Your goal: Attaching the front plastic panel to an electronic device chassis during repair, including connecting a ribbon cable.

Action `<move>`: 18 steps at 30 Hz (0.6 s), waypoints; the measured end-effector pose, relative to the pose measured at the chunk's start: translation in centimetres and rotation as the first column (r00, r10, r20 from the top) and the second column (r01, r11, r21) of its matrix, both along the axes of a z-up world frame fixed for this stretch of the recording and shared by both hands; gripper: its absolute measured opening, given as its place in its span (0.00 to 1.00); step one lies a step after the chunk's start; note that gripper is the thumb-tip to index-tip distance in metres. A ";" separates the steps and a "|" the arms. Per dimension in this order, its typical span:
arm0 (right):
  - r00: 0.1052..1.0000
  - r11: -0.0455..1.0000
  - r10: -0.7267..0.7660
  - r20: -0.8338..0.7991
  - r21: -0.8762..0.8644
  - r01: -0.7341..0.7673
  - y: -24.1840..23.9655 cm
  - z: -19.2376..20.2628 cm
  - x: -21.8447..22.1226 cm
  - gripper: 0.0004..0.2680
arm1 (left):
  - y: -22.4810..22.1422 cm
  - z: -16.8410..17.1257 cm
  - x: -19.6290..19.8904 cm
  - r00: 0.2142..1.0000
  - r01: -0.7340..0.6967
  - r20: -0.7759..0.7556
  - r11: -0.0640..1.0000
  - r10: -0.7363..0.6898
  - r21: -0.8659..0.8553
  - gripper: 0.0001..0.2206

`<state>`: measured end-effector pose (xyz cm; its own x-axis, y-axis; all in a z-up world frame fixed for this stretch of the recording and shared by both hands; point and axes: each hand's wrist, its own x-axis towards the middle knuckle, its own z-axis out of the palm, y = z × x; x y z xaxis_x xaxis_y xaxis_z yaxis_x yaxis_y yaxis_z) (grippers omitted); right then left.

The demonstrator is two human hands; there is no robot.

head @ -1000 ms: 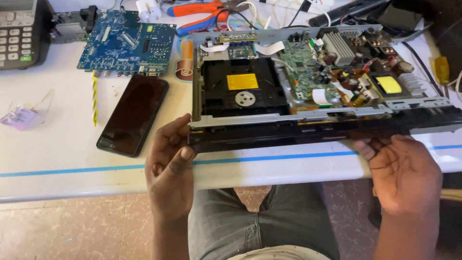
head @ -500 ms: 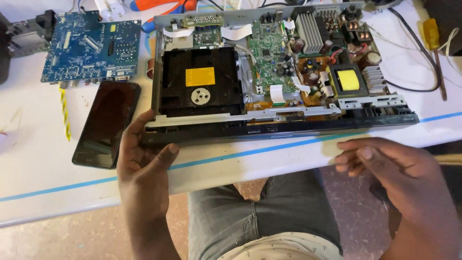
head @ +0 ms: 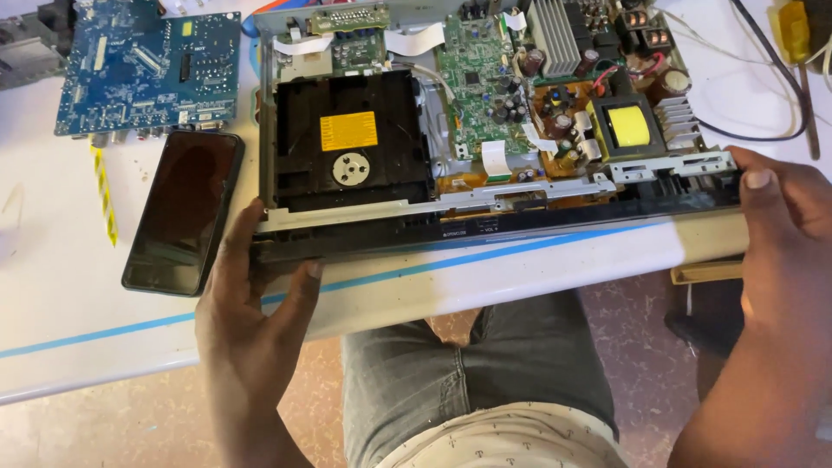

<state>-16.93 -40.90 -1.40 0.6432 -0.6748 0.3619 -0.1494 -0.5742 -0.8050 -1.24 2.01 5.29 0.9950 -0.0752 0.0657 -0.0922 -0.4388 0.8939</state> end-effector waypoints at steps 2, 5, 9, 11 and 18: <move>0.994 0.995 0.085 0.067 0.036 -0.088 -0.3 0.0 1.0 0.11 | 0.1 -0.1 -0.1 0.990 -0.011 0.141 0.984 -0.014 0.178 0.32; 0.991 0.974 0.134 -0.005 -0.185 -0.132 0.1 1.4 2.3 0.13 | 0.1 -0.6 0.0 0.976 -0.090 0.215 0.964 0.035 0.252 0.32; 0.994 0.981 0.090 -0.060 -0.168 -0.099 0.7 2.8 3.1 0.11 | -0.2 -1.2 -0.1 0.964 -0.119 0.264 0.943 0.035 0.310 0.33; 0.988 0.974 0.135 -0.078 -0.174 -0.147 0.1 2.7 3.2 0.11 | -0.2 -1.7 0.0 0.934 -0.143 0.356 0.918 0.002 0.369 0.31; 0.996 0.986 0.083 -0.043 -0.143 -0.088 0.9 2.4 3.3 0.13 | -0.7 -2.6 0.3 0.866 -0.220 0.501 0.894 -0.006 0.390 0.27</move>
<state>-13.67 -40.01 1.03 0.7108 -0.5589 0.4270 -0.1224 -0.6961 -0.7075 -0.98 1.30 2.70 0.8482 -0.1023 0.5197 -0.3856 -0.7919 0.4734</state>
